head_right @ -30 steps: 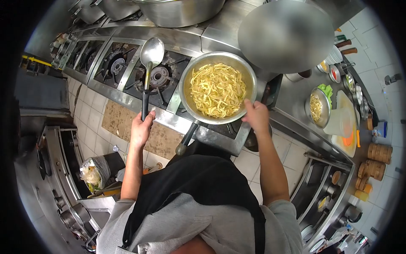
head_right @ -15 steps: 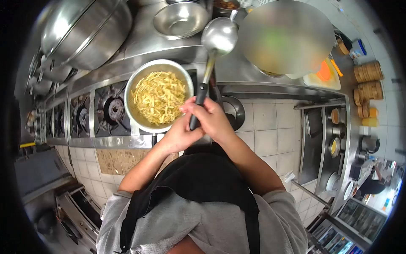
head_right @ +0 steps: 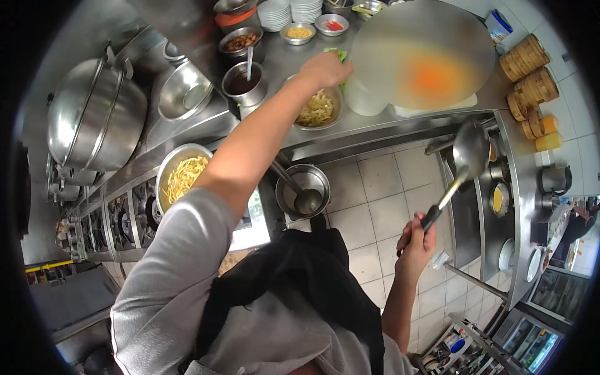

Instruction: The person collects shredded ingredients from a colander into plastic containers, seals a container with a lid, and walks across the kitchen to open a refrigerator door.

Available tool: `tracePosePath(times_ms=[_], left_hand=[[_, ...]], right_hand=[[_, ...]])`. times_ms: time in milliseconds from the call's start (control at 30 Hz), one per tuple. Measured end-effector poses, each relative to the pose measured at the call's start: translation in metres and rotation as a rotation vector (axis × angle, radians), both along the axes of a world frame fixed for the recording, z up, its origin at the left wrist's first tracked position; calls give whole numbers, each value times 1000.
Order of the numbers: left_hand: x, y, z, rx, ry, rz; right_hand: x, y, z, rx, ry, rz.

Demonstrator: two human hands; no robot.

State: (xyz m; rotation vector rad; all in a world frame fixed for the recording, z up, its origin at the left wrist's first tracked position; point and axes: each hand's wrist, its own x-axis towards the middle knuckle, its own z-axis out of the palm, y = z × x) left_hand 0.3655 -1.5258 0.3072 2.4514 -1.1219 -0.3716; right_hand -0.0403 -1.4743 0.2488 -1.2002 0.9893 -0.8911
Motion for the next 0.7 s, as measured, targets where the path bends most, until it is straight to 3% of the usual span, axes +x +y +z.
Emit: tracePosePath(times_ms=[33, 100, 133, 200, 233, 300, 367, 400, 433, 467, 500, 533, 567, 633, 700], left_hand=[[5, -18, -6, -3, -6, -11], [11, -49, -22, 79, 470, -51], [17, -58, -26, 83, 470, -62], [36, -58, -30, -48, 103, -274], [34, -48, -19, -43, 101, -267], [34, -16, 17, -340, 197, -154], [13, 52, 67, -542, 259, 11], [12, 90, 83, -626, 170, 17], [11, 133, 105, -497, 139, 128], [1, 178, 123, -697, 51, 134], [-2, 226, 132, -677, -63, 191], [-13, 269, 142, -759, 70, 278], [6, 328, 121, -685, -148, 385], [-31, 415, 134, -546, -267, 624], [-70, 487, 128, -592, -293, 790]], right_hand=[[-11, 0, -5, 27, -19, -63], [-28, 0, -9, 85, -27, -175], [-36, -2, -11, 86, -27, -186], [-49, -6, -15, 75, -20, -253], [-53, -9, -16, 52, -41, -269], [-49, -19, -8, -2, -33, -277], [-41, -29, -2, -104, -37, -259], [-34, -32, 6, -132, -48, -173], [-23, -36, 10, -200, -53, -77], [-9, -39, 14, -268, -62, 20], [4, -39, 18, -267, -22, 89], [18, -39, 15, -263, -26, 146], [32, -40, 12, -321, 18, 268], [65, -23, 23, -334, 168, 433], [112, 0, 17, -856, 220, 602]])
